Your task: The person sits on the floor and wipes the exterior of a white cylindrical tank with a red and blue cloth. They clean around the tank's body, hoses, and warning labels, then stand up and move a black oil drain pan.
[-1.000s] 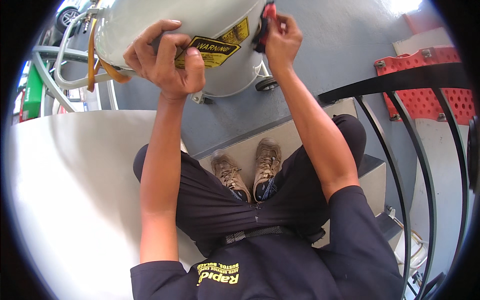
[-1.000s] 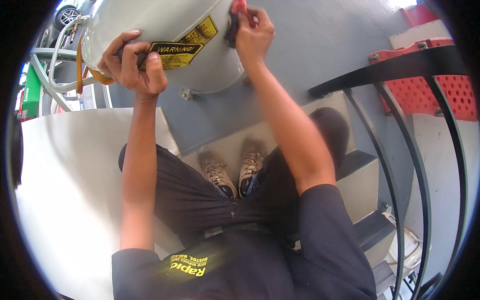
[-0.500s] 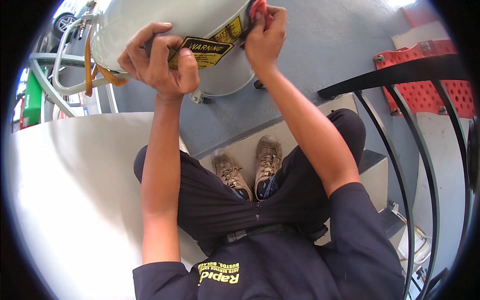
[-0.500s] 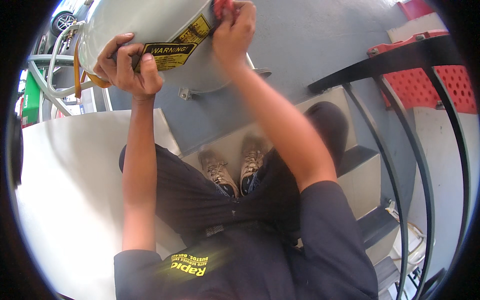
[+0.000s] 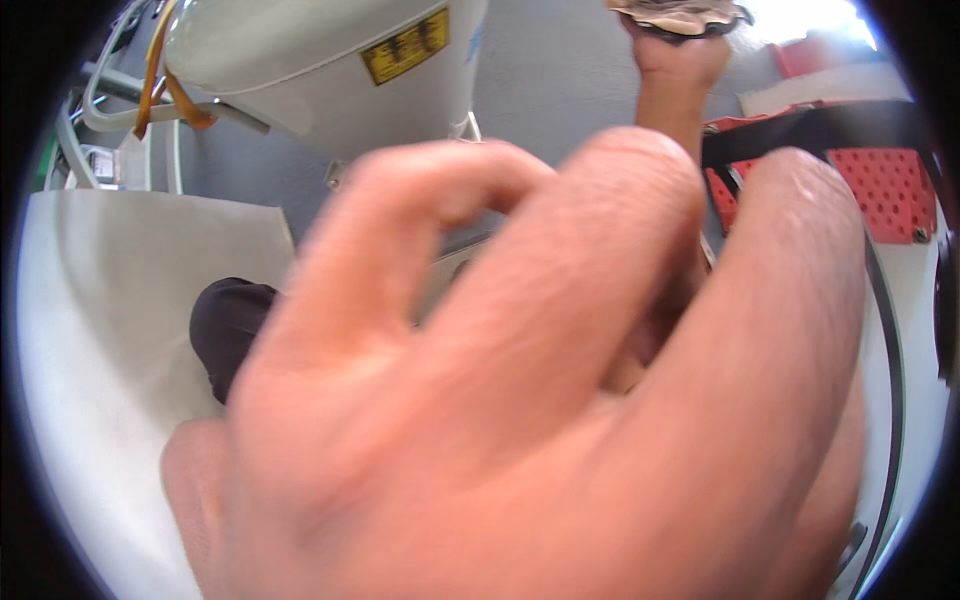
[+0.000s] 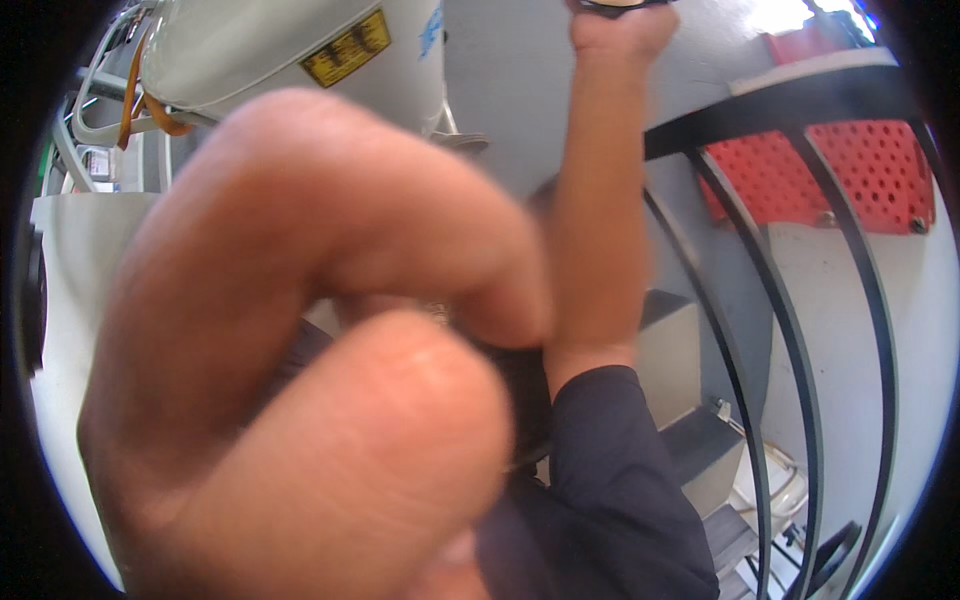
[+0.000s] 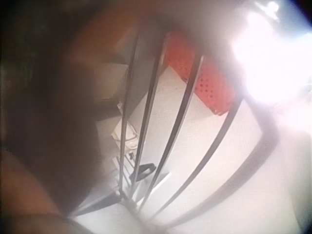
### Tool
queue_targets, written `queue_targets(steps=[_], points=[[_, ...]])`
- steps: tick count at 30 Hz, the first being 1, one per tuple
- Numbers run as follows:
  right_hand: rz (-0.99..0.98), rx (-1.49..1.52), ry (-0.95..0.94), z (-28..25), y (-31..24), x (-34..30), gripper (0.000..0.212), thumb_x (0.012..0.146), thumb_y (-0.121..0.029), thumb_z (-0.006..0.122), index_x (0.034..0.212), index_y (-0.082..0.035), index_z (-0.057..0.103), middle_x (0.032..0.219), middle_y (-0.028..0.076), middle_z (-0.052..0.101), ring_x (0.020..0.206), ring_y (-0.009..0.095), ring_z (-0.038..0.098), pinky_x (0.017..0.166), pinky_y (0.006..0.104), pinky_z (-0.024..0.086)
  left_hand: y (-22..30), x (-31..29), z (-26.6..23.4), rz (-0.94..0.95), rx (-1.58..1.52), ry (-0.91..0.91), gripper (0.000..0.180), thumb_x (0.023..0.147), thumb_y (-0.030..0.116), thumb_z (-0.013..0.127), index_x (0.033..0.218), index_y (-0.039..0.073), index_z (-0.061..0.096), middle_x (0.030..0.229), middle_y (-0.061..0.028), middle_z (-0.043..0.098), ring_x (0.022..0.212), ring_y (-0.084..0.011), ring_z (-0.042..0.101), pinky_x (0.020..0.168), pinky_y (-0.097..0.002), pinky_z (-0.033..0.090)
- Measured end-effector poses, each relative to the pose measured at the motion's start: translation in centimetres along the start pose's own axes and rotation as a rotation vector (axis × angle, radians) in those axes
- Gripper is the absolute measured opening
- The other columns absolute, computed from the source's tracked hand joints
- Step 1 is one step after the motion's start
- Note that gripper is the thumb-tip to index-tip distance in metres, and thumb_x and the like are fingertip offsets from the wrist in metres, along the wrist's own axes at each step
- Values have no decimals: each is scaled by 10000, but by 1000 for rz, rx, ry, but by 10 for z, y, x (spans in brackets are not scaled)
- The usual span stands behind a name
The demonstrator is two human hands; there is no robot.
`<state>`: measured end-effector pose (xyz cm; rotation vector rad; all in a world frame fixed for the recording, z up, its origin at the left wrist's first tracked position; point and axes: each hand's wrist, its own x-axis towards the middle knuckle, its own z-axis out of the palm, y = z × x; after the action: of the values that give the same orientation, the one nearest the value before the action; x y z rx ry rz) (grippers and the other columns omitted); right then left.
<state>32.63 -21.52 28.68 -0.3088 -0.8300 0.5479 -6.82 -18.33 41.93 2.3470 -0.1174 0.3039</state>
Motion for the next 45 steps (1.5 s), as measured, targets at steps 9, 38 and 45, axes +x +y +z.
queue_targets(steps=[9,38,45], points=[[24,-134,558,-4,-32,-37,344,1134,-405,525,1294,-141,675,1113,108,732,981,338,710,759,552,582,29,-17,48,176,-53,1,209,767,179,678,924,46,636,1111,-111,679,1086,-291,628,1030,-439,446],[107,-893,692,35,156,-63,197,1079,-129,731,1204,24,728,1118,103,732,913,141,694,771,301,575,-196,-8,38,-81,327,247,229,872,111,690,1075,5,697,1105,-129,711,1026,-332,694,894,-470,592],[40,-1574,373,127,93,-28,306,1015,-47,582,1281,-44,733,732,76,685,651,210,670,617,402,546,-195,-3,-3,-325,71,450,166,927,105,686,1044,-12,671,1031,-165,728,919,-366,718,840,-461,575]])
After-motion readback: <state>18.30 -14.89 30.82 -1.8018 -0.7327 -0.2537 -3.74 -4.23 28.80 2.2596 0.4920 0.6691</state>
